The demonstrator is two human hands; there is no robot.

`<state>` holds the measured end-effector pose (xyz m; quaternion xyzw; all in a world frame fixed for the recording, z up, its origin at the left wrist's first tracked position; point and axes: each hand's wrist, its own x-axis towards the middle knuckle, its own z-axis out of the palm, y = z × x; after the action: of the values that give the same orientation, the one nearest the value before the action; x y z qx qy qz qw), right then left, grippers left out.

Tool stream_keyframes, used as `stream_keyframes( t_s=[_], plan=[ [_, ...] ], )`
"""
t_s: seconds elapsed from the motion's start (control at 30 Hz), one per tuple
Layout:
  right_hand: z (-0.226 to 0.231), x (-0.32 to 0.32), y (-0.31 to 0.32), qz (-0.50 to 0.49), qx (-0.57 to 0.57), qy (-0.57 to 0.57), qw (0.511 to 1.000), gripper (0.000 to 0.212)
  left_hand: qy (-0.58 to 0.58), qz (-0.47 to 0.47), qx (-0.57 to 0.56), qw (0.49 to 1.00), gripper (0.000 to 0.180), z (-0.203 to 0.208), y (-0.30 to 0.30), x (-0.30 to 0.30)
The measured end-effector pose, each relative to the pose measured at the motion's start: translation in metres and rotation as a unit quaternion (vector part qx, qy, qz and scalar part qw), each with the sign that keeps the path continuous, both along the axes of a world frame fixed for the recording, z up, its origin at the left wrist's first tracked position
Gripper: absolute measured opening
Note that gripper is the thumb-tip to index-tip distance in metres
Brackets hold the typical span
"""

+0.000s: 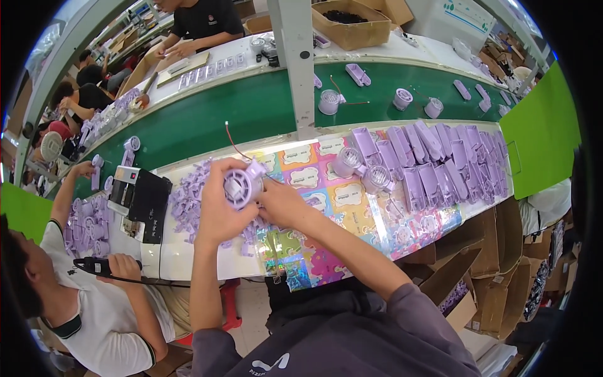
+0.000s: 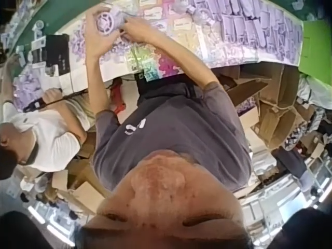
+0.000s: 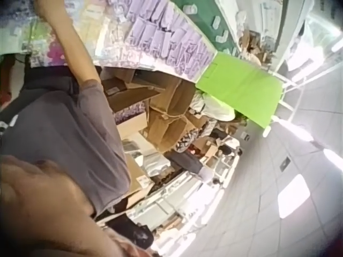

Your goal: The person assembles small purple plastic electronic devices by hand, combining internal wiring, small motors, fan blades, and circuit boards into purple plastic cases.

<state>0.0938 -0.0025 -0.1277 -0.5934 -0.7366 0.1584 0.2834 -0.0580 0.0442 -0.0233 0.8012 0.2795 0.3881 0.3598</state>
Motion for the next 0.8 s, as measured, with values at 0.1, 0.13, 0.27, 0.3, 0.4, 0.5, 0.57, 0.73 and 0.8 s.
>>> stream_keyframes(
  t_s=[0.1,0.13,0.27,0.3,0.4,0.5,0.57,0.73,0.8],
  plan=[
    [0.005,-0.005,0.012,0.006,-0.082,0.102,0.991,0.029,-0.01,-0.016,0.015,1.0,0.058,-0.001,-0.009,-0.007],
    [0.016,-0.005,0.008,-0.001,-0.118,0.126,0.985,0.027,-0.031,-0.018,0.001,0.999,0.058,-0.003,-0.012,-0.01],
    [0.008,0.03,-0.005,-0.015,0.003,0.149,0.989,0.02,-0.036,-0.002,-0.022,0.999,0.055,-0.009,-0.02,-0.015],
    [0.016,0.041,-0.011,-0.03,0.011,0.16,0.987,0.021,-0.037,-0.003,-0.025,0.999,0.055,-0.009,-0.023,-0.019],
    [0.045,0.072,-0.04,-0.045,0.003,0.311,0.949,0.025,-0.009,-0.056,-0.086,0.995,0.054,-0.008,-0.029,-0.021],
    [0.062,0.086,-0.07,-0.054,0.036,0.332,0.941,0.025,0.038,-0.087,-0.036,0.995,0.051,-0.017,-0.033,-0.012],
    [0.072,0.089,-0.087,-0.041,0.042,0.269,0.961,0.027,0.076,-0.118,-0.039,0.989,0.052,-0.018,-0.038,-0.007],
    [0.101,0.084,-0.124,-0.009,-0.002,0.233,0.972,0.04,0.132,-0.149,-0.029,0.98,0.057,-0.019,-0.051,0.014],
    [0.101,0.09,-0.13,0.006,-0.024,0.195,0.981,0.042,0.13,-0.164,-0.04,0.977,0.056,-0.017,-0.058,0.023]
  ],
)
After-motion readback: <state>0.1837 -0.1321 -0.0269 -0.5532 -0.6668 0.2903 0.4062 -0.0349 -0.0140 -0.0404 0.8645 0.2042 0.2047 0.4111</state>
